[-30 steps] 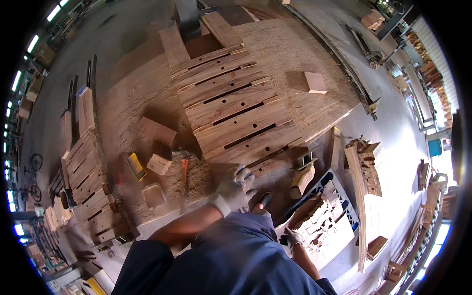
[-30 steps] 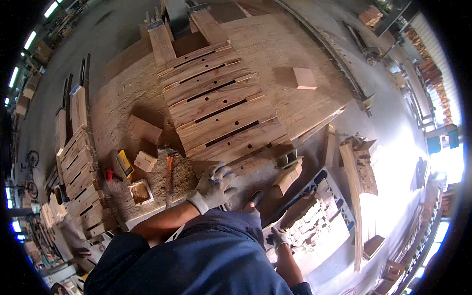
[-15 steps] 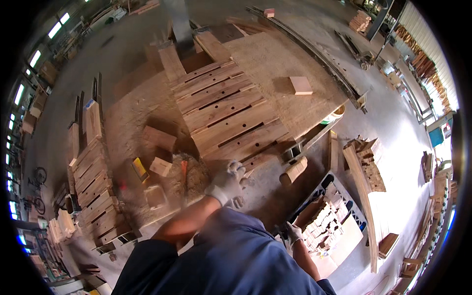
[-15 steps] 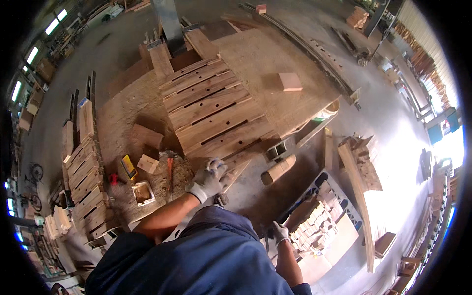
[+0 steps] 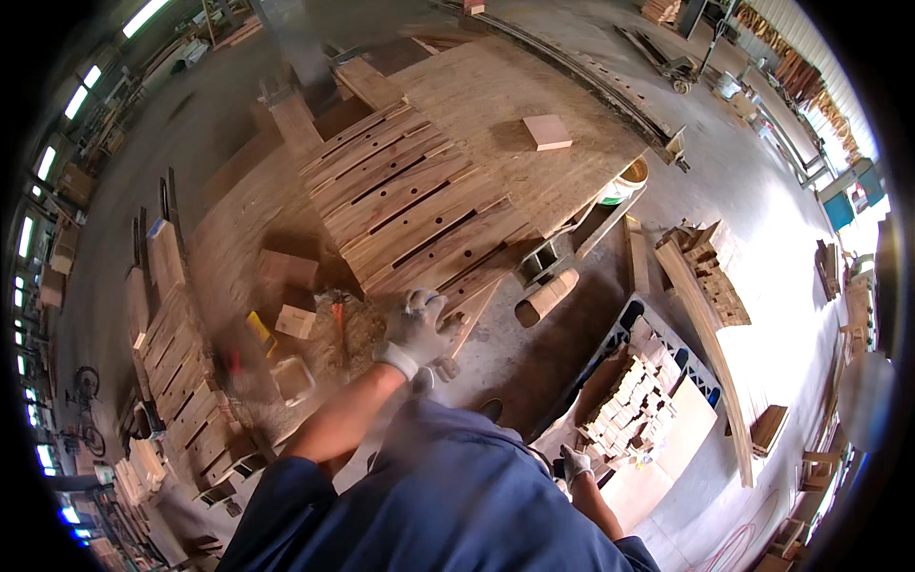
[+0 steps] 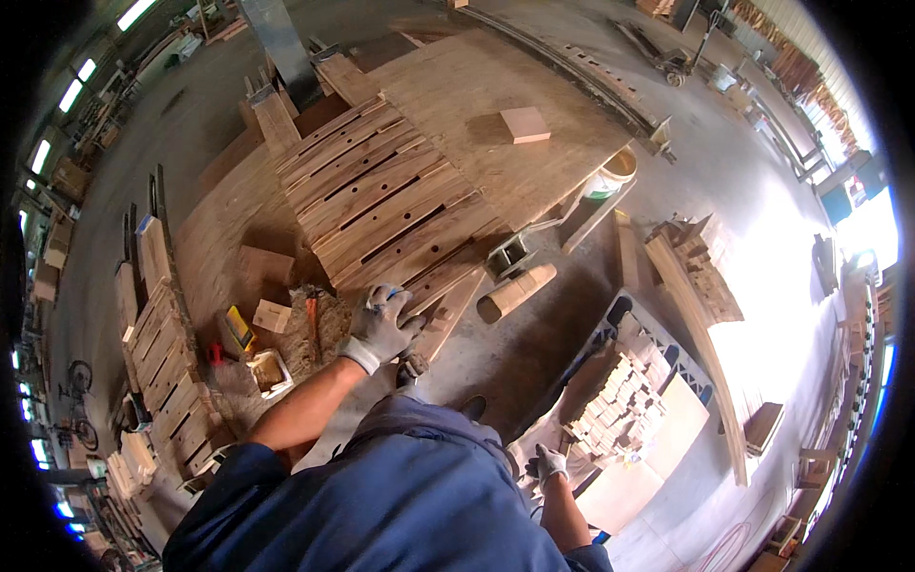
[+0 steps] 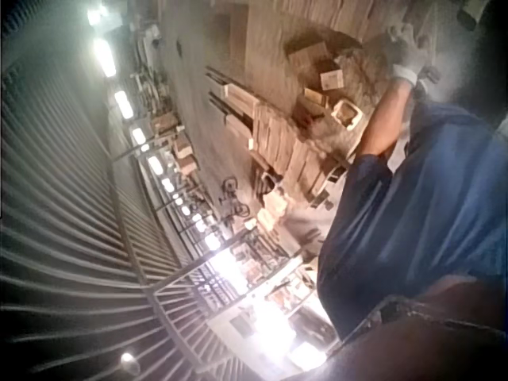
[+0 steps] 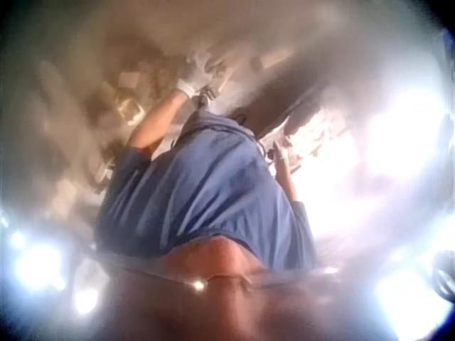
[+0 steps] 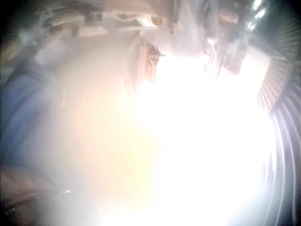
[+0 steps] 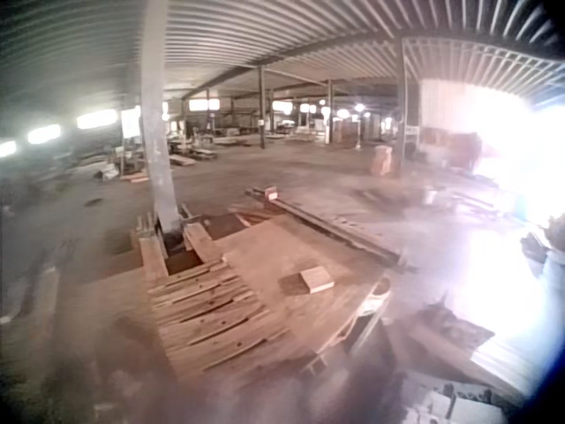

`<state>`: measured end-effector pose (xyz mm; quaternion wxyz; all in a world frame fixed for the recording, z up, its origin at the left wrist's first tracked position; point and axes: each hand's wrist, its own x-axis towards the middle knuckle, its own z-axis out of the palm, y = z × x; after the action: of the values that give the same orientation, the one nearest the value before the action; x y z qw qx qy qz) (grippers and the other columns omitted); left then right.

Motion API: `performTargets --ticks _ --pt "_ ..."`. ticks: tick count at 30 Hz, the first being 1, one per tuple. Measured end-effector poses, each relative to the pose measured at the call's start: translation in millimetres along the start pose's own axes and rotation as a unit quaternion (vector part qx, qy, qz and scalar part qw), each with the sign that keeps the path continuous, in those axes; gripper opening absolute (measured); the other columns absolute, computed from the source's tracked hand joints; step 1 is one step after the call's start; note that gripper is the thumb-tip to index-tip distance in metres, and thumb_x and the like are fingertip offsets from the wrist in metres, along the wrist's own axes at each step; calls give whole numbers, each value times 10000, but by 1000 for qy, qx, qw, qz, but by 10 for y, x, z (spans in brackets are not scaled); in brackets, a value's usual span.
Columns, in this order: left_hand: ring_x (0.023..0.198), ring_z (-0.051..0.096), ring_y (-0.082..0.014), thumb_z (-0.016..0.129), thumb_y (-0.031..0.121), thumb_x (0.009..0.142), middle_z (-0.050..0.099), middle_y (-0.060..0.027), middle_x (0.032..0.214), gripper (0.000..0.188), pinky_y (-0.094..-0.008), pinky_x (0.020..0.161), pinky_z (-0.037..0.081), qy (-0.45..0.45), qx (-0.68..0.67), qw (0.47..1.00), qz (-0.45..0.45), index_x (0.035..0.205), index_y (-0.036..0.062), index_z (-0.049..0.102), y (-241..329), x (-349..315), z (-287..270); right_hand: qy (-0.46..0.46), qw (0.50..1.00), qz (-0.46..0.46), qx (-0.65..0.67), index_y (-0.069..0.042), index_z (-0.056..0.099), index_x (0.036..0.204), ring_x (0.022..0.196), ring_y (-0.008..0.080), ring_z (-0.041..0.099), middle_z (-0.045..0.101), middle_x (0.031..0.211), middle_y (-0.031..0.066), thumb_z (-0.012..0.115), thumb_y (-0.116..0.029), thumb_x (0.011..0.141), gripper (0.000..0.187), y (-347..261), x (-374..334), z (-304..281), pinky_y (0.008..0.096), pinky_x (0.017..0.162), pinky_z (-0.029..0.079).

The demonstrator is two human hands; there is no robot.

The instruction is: The person assembles wooden pallets by hand in a workshop. They pick up wooden slats and place them into a jig, then use a hammer to drive nails into the wood to secure the pieces. The person also moves around the workshop to retrieve materials and tools.

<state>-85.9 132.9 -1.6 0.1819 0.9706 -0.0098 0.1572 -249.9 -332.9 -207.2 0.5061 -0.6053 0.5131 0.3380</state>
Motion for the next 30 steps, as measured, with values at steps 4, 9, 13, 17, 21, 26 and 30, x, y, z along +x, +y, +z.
performTargets --ticks 4,9,13,17,21,26,30 --pt "1049 588 -341 746 346 750 626 -148 1105 453 -438 914 479 -4 -58 997 -48 1087 55 665 -57 -51 7 -7 999 -22 -25 -10 608 1092 537 298 642 658 808 188 645 -291 918 333 -27 -169 278 403 465 547" --pt "1032 589 -345 760 290 732 630 -140 1093 431 -439 911 483 49 -149 987 -39 1076 48 663 -256 -137 -139 -41 990 -125 -59 6 633 1077 571 228 631 655 794 121 659 -296 919 342 -420 -536 883 352 504 535" --pt "1012 604 -314 769 283 738 654 -121 1042 385 -416 878 489 29 -174 983 -42 1033 54 677 -595 -439 -404 -55 959 -249 -124 9 641 1137 701 211 661 689 918 113 669 -312 912 393 -993 -1144 1576 312 595 528" --pt "891 650 -290 747 241 779 692 -103 934 229 -408 794 516 -29 -218 975 -37 898 50 707 -782 -697 -479 -24 862 -426 -273 15 615 1175 923 237 688 695 1004 154 647 -335 919 435 -1407 -1768 2209 323 807 532" --pt "804 661 -295 729 199 797 690 -98 829 159 -408 726 526 -54 -256 965 -34 848 49 708 -839 -762 -467 -35 807 -536 -246 11 618 1171 933 225 675 695 1033 166 625 -366 938 443 -1612 -2264 2742 330 832 521" --pt "780 662 -295 708 147 810 679 -108 806 106 -389 684 528 -60 -294 953 -41 846 47 701 -870 -741 -402 -80 838 -493 -217 -19 630 1144 901 210 686 698 989 139 613 -318 944 361 -1728 -2326 2916 320 803 529" --pt "755 671 -303 777 256 792 687 -140 807 243 -376 674 537 -135 -326 931 -96 845 30 704 -925 -659 -419 -164 865 -422 -218 -47 619 1186 774 157 663 694 933 90 575 -257 970 304 -1848 -2288 2917 300 712 525"
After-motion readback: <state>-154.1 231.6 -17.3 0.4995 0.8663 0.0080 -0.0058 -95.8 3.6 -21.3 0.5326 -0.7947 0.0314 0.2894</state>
